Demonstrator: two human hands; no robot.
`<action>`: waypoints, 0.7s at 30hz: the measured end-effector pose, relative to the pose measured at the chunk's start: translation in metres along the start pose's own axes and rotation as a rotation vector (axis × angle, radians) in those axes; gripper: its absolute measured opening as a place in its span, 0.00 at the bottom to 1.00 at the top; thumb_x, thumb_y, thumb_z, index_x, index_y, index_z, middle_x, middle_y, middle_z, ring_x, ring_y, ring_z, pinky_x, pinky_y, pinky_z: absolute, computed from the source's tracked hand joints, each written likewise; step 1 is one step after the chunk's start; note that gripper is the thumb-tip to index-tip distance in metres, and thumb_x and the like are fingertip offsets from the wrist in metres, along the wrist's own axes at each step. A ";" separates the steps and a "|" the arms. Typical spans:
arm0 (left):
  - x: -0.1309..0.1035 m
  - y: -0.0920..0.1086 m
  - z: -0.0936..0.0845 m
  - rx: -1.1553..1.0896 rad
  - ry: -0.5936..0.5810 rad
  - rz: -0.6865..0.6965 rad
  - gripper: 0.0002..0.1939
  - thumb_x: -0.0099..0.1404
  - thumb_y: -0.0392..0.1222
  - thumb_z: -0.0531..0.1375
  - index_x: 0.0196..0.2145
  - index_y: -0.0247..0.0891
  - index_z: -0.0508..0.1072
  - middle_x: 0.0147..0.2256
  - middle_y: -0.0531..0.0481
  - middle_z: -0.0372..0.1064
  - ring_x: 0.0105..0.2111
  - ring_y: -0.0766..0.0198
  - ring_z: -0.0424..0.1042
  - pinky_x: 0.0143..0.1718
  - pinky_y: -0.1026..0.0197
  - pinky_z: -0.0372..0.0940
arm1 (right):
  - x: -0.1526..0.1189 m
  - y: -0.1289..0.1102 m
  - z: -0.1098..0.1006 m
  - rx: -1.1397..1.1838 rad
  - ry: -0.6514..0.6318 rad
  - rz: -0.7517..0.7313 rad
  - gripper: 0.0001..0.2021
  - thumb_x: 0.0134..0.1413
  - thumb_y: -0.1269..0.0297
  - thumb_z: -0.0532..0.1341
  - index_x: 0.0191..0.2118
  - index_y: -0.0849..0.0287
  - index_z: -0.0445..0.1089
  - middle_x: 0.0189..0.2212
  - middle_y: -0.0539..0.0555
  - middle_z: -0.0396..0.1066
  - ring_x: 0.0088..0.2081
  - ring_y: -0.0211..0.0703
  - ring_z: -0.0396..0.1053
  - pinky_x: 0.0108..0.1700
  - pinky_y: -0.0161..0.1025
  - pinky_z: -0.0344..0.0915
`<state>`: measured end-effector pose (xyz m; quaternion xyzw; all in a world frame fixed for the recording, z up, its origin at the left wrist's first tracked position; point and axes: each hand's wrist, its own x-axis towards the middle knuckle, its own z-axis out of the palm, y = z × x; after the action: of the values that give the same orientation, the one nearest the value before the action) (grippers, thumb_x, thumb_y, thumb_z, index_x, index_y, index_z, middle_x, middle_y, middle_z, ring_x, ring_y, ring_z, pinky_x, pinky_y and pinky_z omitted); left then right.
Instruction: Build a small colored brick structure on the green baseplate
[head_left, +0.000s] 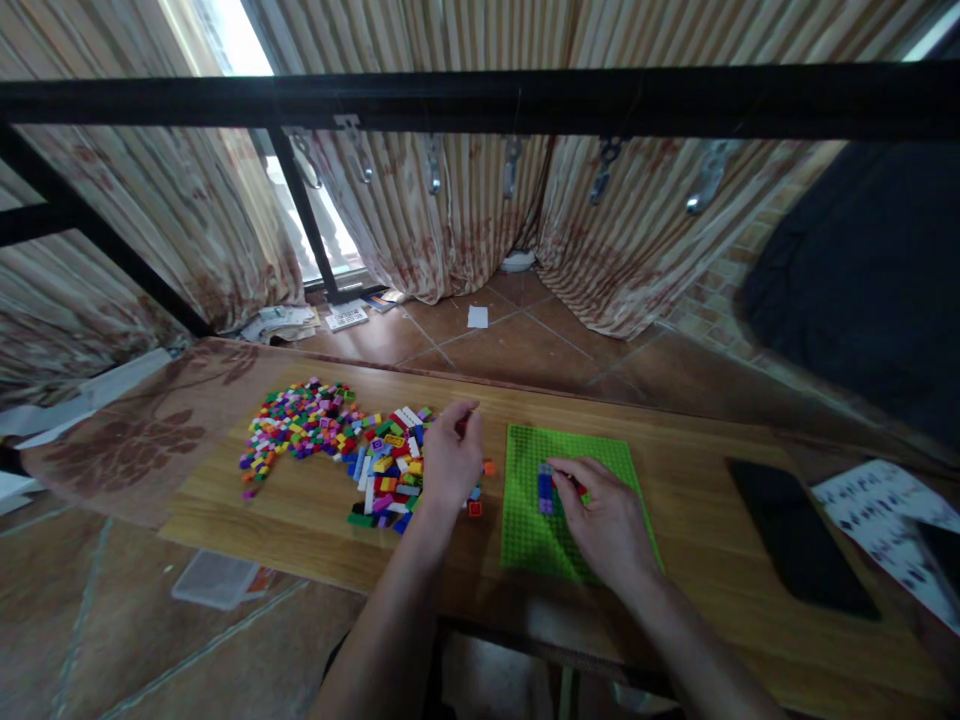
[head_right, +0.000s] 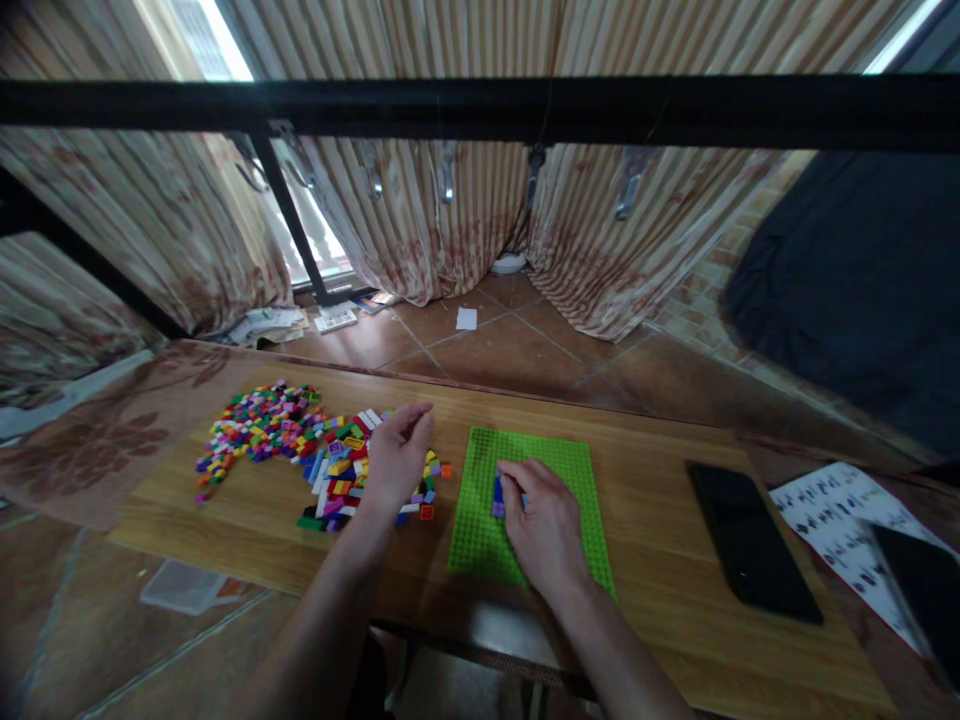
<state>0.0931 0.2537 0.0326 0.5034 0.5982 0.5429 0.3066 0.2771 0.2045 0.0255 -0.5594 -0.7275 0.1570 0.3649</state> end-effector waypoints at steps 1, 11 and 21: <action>0.005 -0.001 -0.006 -0.084 0.056 -0.030 0.12 0.60 0.41 0.57 0.40 0.34 0.75 0.30 0.49 0.72 0.29 0.67 0.69 0.31 0.65 0.63 | 0.000 0.000 0.003 -0.012 -0.021 -0.011 0.11 0.61 0.65 0.54 0.40 0.57 0.73 0.36 0.54 0.74 0.38 0.45 0.71 0.43 0.43 0.66; 0.014 0.004 -0.031 -0.425 0.175 -0.178 0.14 0.51 0.42 0.63 0.36 0.32 0.75 0.22 0.57 0.65 0.20 0.74 0.58 0.22 0.69 0.53 | 0.003 -0.012 0.037 -0.183 -0.150 -0.155 0.10 0.61 0.68 0.54 0.44 0.56 0.72 0.39 0.56 0.73 0.43 0.49 0.67 0.46 0.47 0.64; 0.013 0.007 -0.037 -0.491 0.152 -0.233 0.16 0.48 0.42 0.65 0.36 0.32 0.75 0.22 0.56 0.65 0.21 0.75 0.59 0.23 0.70 0.53 | 0.012 -0.017 0.059 -0.275 -0.196 -0.206 0.13 0.60 0.69 0.57 0.50 0.56 0.69 0.46 0.55 0.72 0.47 0.51 0.63 0.48 0.48 0.60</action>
<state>0.0573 0.2528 0.0503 0.2997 0.5239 0.6690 0.4338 0.2227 0.2206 0.0004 -0.5085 -0.8277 0.0717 0.2265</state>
